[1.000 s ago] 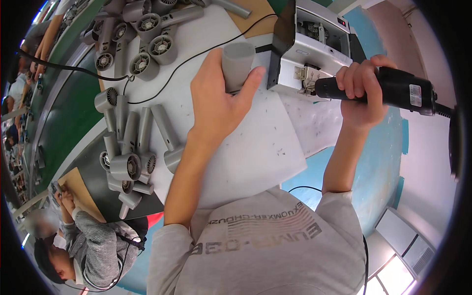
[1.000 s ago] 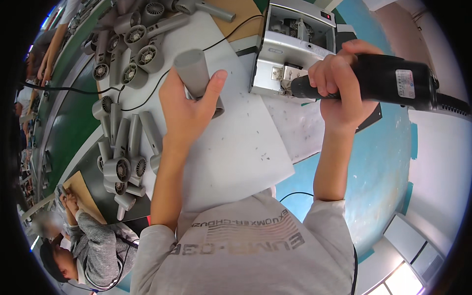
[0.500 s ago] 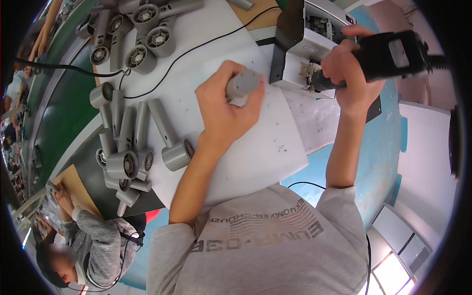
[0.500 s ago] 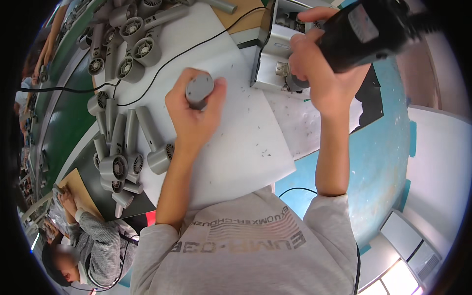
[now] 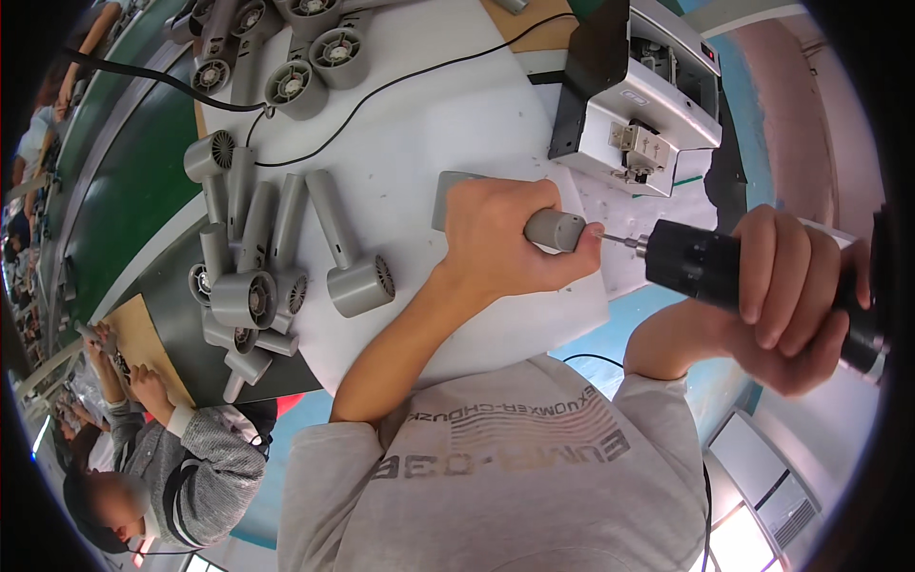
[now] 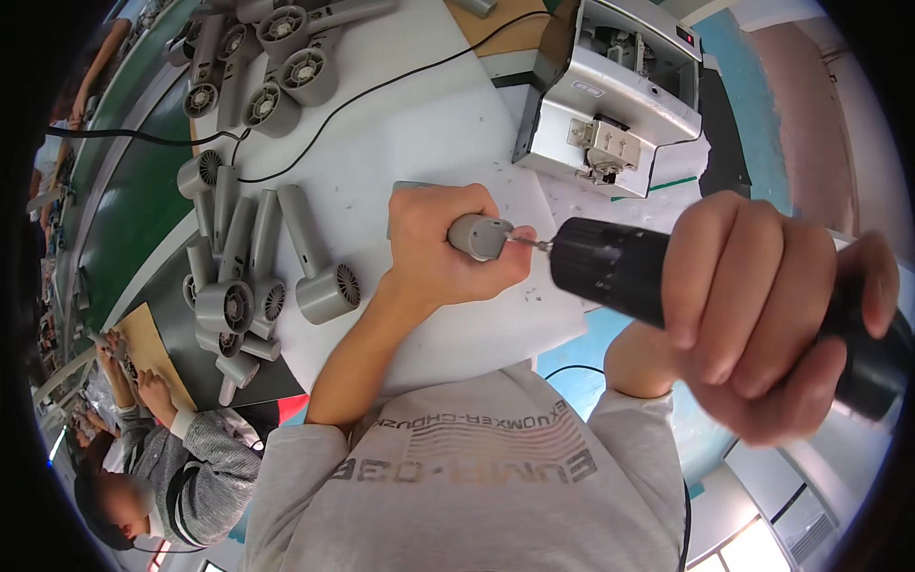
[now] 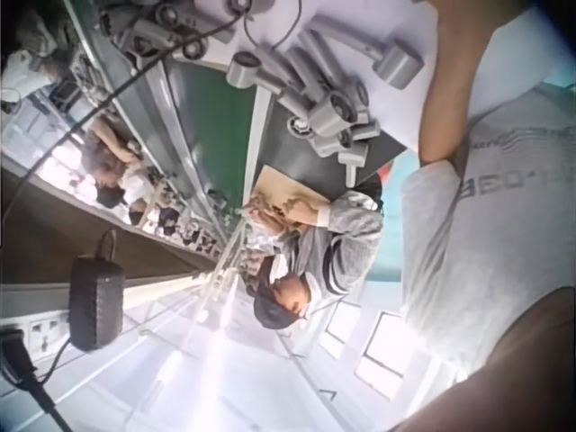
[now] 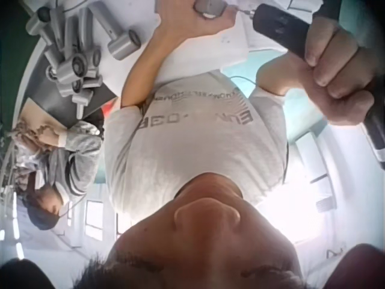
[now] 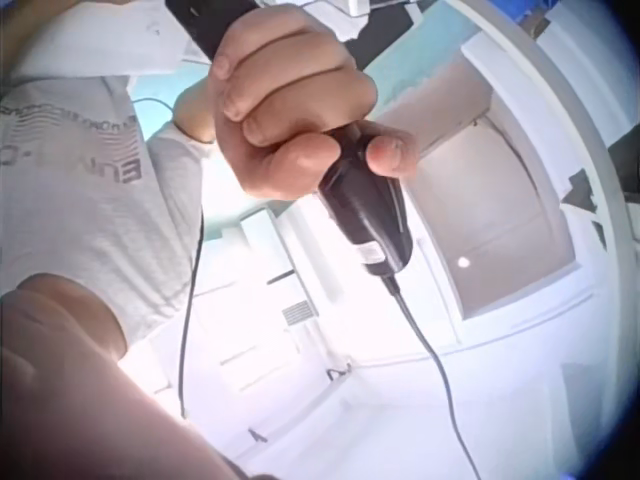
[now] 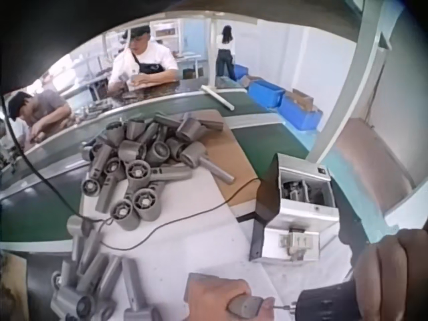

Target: The person fastens screws into the handles of hair dryers one by one using an electric screwdriver and rearranges the parts on the table.

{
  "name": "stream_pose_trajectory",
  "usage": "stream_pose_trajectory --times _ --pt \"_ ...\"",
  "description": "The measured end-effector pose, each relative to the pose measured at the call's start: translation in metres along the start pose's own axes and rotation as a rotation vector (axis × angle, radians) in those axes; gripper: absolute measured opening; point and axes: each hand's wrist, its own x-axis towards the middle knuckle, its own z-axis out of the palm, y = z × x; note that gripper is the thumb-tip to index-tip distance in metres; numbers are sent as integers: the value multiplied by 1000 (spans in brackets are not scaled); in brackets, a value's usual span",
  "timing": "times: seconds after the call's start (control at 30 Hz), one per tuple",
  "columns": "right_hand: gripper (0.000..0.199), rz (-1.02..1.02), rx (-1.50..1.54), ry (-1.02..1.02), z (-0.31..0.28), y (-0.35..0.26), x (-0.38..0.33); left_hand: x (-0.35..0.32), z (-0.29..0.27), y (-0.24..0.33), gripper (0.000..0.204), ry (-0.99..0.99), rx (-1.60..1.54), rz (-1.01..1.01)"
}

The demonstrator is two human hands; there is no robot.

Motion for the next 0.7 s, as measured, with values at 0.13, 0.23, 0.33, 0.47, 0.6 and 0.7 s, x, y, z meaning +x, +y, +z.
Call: stream_pose_trajectory --times 0.13,0.23,0.33,0.47,0.6,0.7 --pt "24 -91 -40 -64 10 8 0 0 0 2 37 -25 64 -10" --pt "23 -27 -12 -99 12 13 -1 -1 2 3 36 -19 78 5" --pt "23 -11 -38 -130 12 13 -1 -2 0 3 36 -43 91 -17" --pt "24 -32 -79 -152 13 15 -1 -2 -1 4 36 -54 79 -15" --pt "24 6 -90 -155 16 17 -1 -5 6 1 37 -56 95 0" --pt "24 19 -116 -203 19 21 -2 -8 9 -2 38 -69 102 6"
